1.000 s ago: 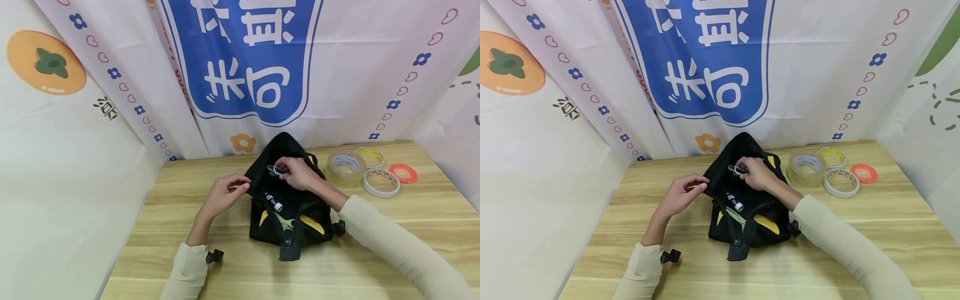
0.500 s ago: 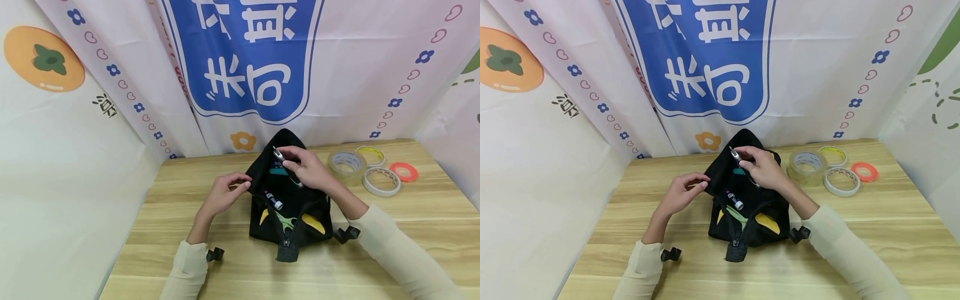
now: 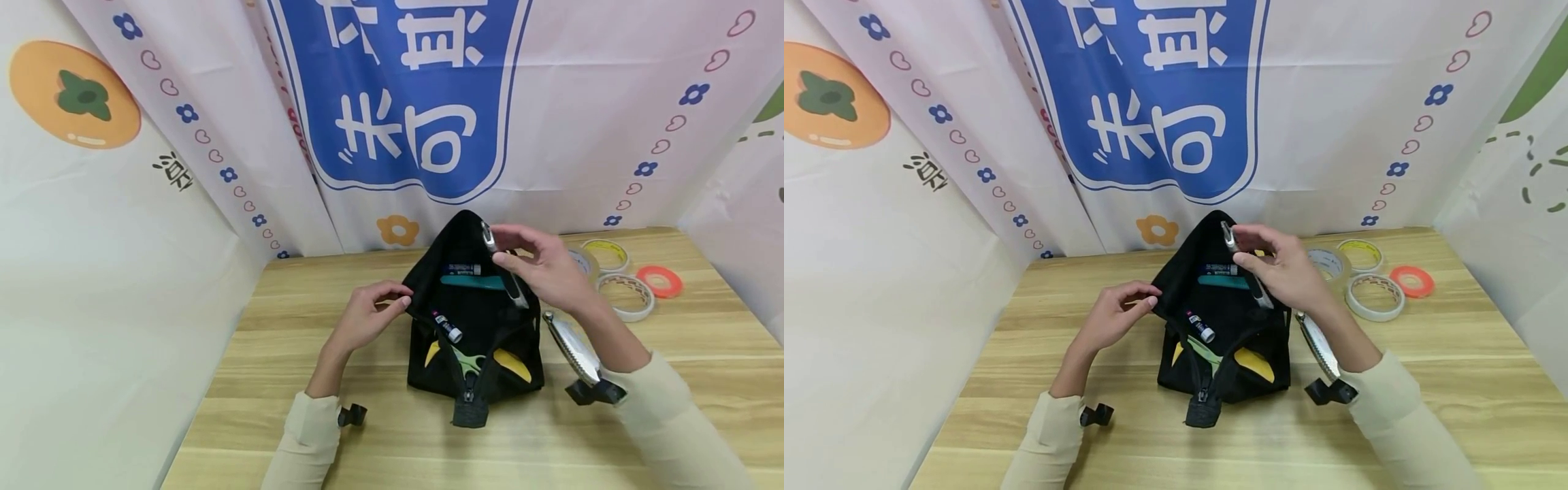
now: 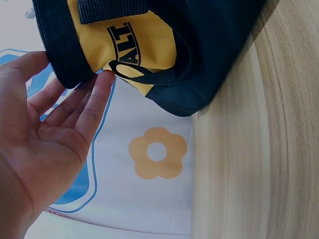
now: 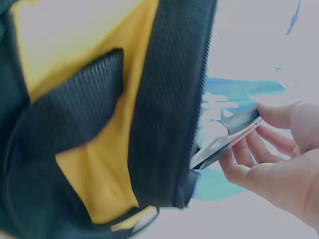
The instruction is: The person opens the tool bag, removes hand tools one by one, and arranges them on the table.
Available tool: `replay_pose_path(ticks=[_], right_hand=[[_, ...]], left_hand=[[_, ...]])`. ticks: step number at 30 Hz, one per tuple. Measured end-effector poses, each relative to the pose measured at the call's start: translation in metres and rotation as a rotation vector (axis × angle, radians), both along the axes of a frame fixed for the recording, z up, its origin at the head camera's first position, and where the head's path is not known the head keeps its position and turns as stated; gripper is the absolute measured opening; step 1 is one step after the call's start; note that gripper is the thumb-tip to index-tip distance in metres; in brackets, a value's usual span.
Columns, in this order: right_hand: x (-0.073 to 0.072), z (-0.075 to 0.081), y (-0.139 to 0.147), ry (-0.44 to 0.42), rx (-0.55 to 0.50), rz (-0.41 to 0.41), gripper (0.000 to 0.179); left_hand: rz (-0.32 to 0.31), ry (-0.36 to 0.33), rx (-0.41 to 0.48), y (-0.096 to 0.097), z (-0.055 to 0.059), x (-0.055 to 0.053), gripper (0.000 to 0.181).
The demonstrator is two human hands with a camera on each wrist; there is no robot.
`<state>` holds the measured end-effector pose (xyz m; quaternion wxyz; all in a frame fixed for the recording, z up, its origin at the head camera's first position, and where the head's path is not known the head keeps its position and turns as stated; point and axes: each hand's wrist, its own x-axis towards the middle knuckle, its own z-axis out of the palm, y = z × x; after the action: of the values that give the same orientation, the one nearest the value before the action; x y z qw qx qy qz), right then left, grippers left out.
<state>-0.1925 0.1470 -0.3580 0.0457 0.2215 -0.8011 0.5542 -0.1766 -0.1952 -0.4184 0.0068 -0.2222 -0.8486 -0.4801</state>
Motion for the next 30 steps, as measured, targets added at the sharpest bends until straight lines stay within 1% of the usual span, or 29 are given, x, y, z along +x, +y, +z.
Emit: replay_pose_path(ticks=[4,6,10,16,23,30], right_hand=[[0.004,-0.002,0.018,-0.025,0.042,-0.072,0.043],[0.005,-0.006,0.026,-0.032,0.073,-0.105,0.044],[0.003,-0.016,0.04,-0.034,0.114,-0.146,0.045],[0.002,-0.031,0.057,-0.037,0.189,-0.218,0.043],[0.001,-0.052,0.078,0.022,0.258,-0.264,0.039],[0.004,-0.075,0.1,0.001,0.367,-0.314,0.039]], left_hand=[[0.002,-0.001,-0.004,0.0,0.0,0.0,0.022],[0.004,-0.001,-0.005,0.0,0.0,-0.001,0.022],[0.006,-0.005,-0.005,0.0,-0.002,-0.001,0.022],[0.008,-0.01,0.0,0.001,-0.002,-0.001,0.022],[0.008,-0.011,-0.002,0.002,-0.002,-0.001,0.022],[0.006,-0.009,-0.001,0.002,-0.003,-0.001,0.022]])
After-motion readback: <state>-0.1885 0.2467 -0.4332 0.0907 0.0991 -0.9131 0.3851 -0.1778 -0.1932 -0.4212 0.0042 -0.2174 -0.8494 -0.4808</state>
